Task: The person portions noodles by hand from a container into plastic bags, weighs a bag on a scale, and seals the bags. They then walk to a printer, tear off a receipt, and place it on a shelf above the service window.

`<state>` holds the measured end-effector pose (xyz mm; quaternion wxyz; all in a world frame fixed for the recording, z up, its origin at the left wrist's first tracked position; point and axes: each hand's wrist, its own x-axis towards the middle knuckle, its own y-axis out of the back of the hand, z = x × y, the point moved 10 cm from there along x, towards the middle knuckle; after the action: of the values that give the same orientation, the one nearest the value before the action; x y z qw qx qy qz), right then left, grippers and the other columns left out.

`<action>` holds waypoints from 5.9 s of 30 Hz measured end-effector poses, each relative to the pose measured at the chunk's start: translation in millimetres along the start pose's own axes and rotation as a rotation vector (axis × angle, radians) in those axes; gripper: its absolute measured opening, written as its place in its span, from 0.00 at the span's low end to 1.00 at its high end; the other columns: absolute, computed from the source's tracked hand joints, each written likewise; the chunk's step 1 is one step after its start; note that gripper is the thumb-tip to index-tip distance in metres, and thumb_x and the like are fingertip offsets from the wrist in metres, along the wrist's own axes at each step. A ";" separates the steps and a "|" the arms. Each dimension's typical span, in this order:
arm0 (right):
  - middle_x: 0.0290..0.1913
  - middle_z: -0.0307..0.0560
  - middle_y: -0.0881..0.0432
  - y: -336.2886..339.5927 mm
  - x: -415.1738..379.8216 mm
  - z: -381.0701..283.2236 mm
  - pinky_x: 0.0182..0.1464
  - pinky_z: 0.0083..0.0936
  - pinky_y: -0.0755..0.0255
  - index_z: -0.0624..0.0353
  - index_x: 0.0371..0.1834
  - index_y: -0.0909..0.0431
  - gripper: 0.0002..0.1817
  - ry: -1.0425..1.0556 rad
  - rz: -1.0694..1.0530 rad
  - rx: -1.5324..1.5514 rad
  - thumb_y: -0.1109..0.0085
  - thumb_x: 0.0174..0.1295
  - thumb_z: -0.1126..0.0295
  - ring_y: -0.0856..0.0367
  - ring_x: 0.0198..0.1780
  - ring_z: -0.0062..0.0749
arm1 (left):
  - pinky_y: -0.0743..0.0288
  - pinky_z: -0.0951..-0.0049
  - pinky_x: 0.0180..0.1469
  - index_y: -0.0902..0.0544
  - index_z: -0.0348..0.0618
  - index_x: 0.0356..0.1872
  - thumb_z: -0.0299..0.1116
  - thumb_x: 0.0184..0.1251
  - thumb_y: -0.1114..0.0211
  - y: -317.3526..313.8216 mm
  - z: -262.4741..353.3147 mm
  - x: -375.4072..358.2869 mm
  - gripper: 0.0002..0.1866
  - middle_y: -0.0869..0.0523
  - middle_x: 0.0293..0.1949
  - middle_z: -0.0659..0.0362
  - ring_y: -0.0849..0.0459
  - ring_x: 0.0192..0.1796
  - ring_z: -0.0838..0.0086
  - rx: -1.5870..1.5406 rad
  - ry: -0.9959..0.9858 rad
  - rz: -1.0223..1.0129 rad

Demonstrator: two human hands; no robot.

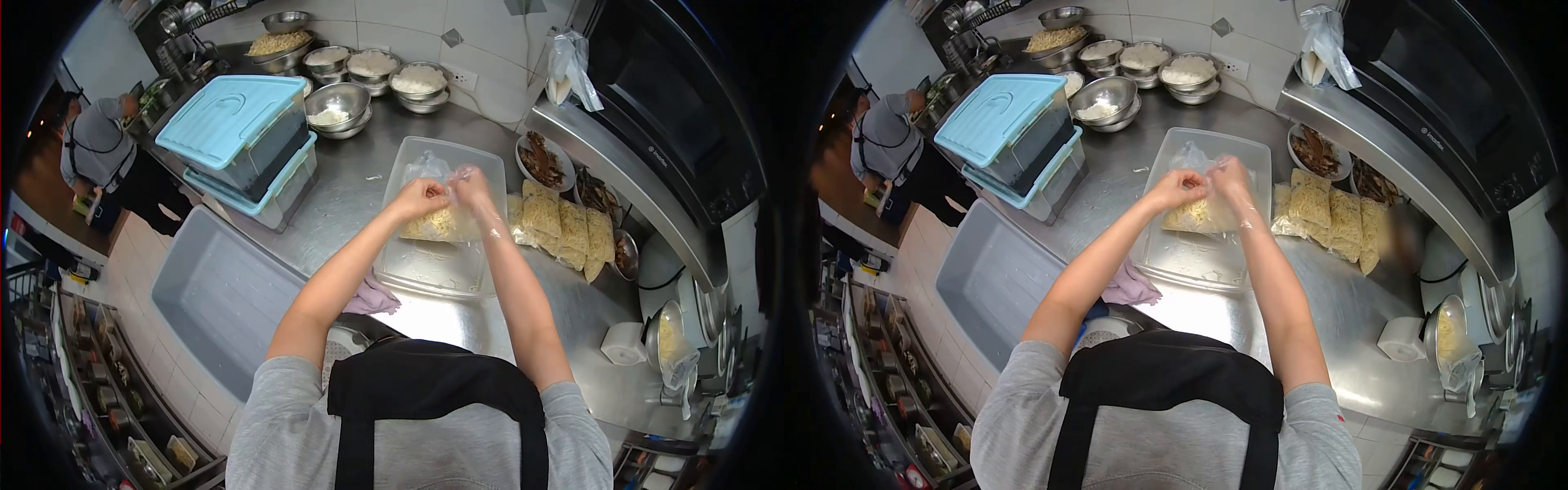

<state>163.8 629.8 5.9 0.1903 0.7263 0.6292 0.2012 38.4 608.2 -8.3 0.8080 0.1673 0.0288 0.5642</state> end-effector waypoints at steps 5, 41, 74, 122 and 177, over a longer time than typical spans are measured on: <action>0.39 0.60 0.21 -0.9 -14.2 -36.0 0.44 0.39 0.29 0.63 0.41 0.26 0.15 0.112 0.060 -0.358 0.46 0.50 0.69 0.22 0.43 0.53 | 0.27 0.72 0.34 0.20 0.38 0.21 0.30 0.38 0.32 0.9 8.6 12.1 0.08 0.17 0.23 0.55 0.18 0.29 0.70 0.186 0.058 0.003; 0.32 0.51 0.24 -6.7 -67.4 -87.7 0.31 0.37 0.31 0.57 0.33 0.28 0.07 0.714 -0.153 -0.238 0.46 0.54 0.68 0.24 0.30 0.46 | 0.17 0.68 0.24 0.23 0.34 0.31 0.18 0.45 0.39 31.3 -12.2 41.6 0.09 0.18 0.31 0.51 0.15 0.27 0.63 0.224 0.324 -0.086; 0.27 0.46 0.29 52.6 -81.8 -32.3 0.36 0.33 0.35 0.61 0.24 0.31 0.14 0.724 -0.624 -0.132 0.41 0.51 0.61 0.30 0.32 0.40 | 0.22 0.66 0.41 0.18 0.41 0.27 0.37 0.44 0.30 30.9 20.0 38.8 0.12 0.15 0.32 0.56 0.16 0.39 0.63 1.099 -0.097 0.164; 0.37 0.45 0.23 12.8 -85.9 -75.8 0.39 0.28 0.31 0.59 0.40 0.28 0.17 0.423 -0.598 -0.243 0.38 0.53 0.60 0.25 0.39 0.29 | 0.31 0.70 0.27 0.23 0.37 0.25 0.21 0.51 0.40 1.0 82.8 -40.3 0.01 0.20 0.21 0.55 0.25 0.22 0.71 0.469 -0.280 -0.191; 0.43 0.55 0.23 17.7 13.6 -2.4 0.54 0.38 0.35 0.61 0.40 0.24 0.16 0.538 0.129 -0.292 0.54 0.58 0.61 0.26 0.48 0.50 | 0.32 0.58 0.28 0.29 0.38 0.23 0.36 0.44 0.29 -8.9 57.2 -17.3 0.17 0.23 0.20 0.49 0.24 0.25 0.54 0.843 -0.277 0.008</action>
<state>179.0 640.9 18.0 0.1061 0.6503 0.5739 0.4863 53.6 575.8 40.5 0.6631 0.5563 0.1474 0.4786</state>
